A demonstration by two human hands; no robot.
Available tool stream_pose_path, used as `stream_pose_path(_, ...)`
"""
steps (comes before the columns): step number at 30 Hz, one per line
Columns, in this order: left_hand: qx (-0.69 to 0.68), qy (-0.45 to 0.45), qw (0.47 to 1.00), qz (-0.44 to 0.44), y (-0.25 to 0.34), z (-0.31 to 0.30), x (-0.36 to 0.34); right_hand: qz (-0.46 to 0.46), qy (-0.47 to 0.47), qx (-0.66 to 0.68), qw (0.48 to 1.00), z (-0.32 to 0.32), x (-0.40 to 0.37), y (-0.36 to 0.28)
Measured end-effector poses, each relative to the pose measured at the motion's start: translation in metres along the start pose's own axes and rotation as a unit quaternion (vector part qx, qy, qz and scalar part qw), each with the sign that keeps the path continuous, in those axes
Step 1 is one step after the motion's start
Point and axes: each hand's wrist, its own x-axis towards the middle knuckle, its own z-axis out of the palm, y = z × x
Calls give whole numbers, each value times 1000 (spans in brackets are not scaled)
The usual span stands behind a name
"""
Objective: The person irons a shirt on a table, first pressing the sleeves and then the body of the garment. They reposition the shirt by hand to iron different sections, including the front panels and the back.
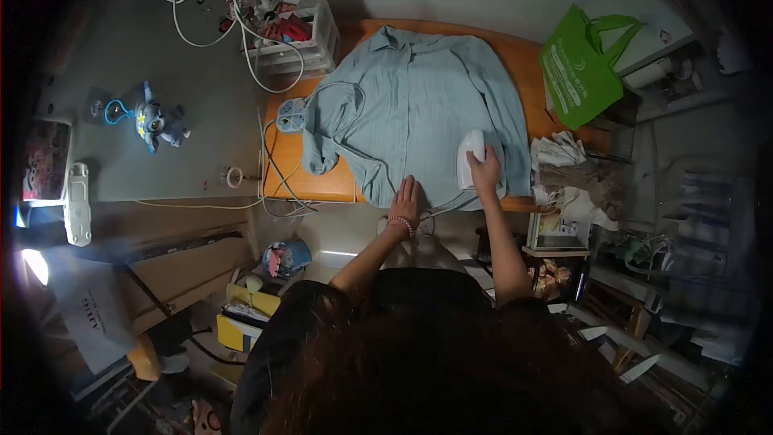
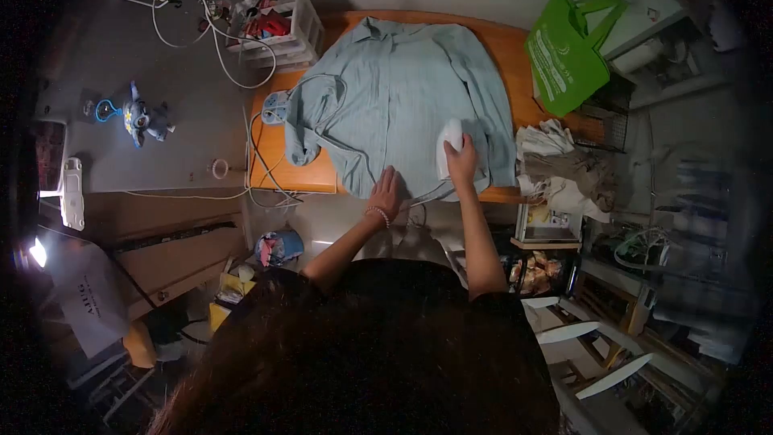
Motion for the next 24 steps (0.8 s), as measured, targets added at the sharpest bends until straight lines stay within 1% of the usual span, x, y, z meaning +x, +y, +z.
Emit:
stream_pose_path(1,-13,21,1000,-12,-2,1,4,-25,53,41,997,-13,-8,-22)
stream_pose_path(2,-25,43,998,-25,-2,-1,9,-24,59,38,997,-28,-13,-41)
stream_pose_path(3,-82,148,986,11,10,-22,7,9,54,117,992,-43,-18,-60)
stream_pose_path(4,-82,146,986,18,24,-51,4,42,49,195,979,-58,-23,-77)
stream_pose_path(5,-146,178,972,40,39,-81,1,44,57,194,978,-70,-28,-91)
stream_pose_path(6,-209,209,953,62,55,-110,-2,10,50,204,978,-82,-32,-102)
stream_pose_path(7,-218,256,937,93,69,-133,-3,-25,42,214,976,-93,-37,-114)
stream_pose_path(8,-217,254,937,99,83,-155,-6,-23,49,215,975,-104,-43,-130)
stream_pose_path(10,-222,278,925,137,108,-194,-14,-39,54,279,958,-122,-56,-159)
stream_pose_path(11,-219,279,924,140,118,-209,-16,-41,57,282,957,-128,-61,-167)
stream_pose_path(12,-185,282,927,166,127,-221,-18,-18,35,301,953,-135,-66,-172)
stream_pose_path(13,-152,284,927,193,134,-229,-18,5,13,319,948,-140,-70,-176)
stream_pose_path(14,-148,292,924,198,141,-231,-18,5,16,319,947,-143,-73,-182)
stream_pose_path(16,-138,298,923,201,152,-243,-24,-54,36,316,947,-147,-79,-193)
stream_pose_path(18,-126,304,922,203,159,-253,-29,-59,37,313,947,-153,-83,-201)
stream_pose_path(21,-121,290,928,200,159,-260,-35,-63,31,308,949,-161,-90,-214)
stream_pose_path(24,-116,309,920,210,159,-262,-36,-74,31,299,951,-166,-92,-223)
